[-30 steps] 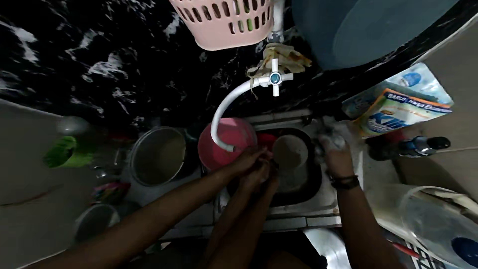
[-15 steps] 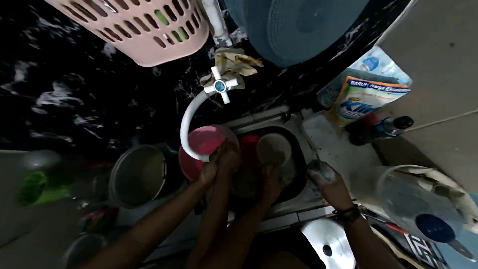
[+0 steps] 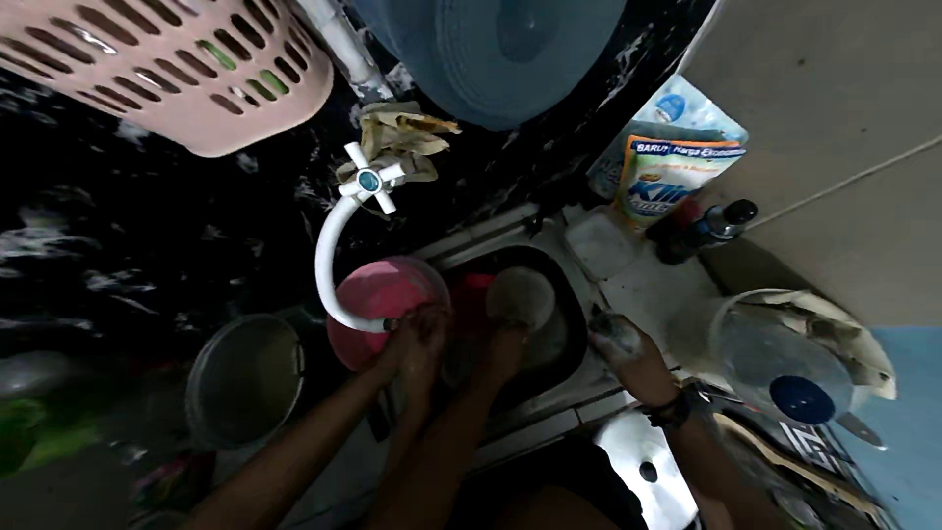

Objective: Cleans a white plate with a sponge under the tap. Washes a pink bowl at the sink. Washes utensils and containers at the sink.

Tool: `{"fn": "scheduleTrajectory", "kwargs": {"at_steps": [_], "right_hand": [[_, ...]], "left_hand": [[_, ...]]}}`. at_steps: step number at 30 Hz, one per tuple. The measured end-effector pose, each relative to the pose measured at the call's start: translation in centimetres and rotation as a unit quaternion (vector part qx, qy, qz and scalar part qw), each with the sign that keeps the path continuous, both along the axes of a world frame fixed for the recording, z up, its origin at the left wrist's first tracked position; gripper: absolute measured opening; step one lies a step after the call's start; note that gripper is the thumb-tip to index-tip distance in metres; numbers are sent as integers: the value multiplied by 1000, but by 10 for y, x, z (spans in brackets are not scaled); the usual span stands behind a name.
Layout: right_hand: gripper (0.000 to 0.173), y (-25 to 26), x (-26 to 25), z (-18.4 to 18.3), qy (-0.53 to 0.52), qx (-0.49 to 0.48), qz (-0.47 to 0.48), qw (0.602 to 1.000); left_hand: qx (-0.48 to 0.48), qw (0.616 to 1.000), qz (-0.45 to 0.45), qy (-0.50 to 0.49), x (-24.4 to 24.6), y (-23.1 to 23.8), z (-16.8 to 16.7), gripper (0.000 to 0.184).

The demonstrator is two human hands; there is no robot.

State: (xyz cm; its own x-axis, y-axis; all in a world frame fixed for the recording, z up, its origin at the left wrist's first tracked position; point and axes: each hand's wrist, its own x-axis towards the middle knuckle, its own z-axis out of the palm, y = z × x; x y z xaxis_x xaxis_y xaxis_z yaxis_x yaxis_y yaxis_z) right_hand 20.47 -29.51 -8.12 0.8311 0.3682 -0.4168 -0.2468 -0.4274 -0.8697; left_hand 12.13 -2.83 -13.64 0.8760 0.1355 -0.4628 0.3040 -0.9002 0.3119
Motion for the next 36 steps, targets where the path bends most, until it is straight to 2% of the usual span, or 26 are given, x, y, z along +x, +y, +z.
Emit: {"fn": "scheduleTrajectory", "kwargs": {"at_steps": [3,4,8,14,23,28,31,33,36], "right_hand": [[48,4,0,1,-9,-6,16,1000],[49,6,0,0,-14,-6,17,1000],[47,7,-3,0,-4,0,-2,1000],[45,4,-6,-3,8,21,-19,1000],[44,10,1,1,9,34,-30,999],[52,21,24,10,-32,38,-115,992],[51,40,62,16,-96,-9,-146,985],[49,56,98,13,-136,-66,-128,980],[61,74,139,0,-143,-222,10,964]], "left_hand": [[-6,996,-20,83,10,-11,28,39],[-20,995,-24,97,14,-14,44,37],[-101,988,1,117,21,-17,65,32],[-194,974,73,96,14,-11,58,37],[-209,967,129,66,32,-2,59,42],[-210,957,192,62,35,1,59,47],[-211,949,230,39,32,0,62,46],[-230,935,272,8,29,-5,60,43],[-258,891,369,-54,22,-10,54,39]]}}
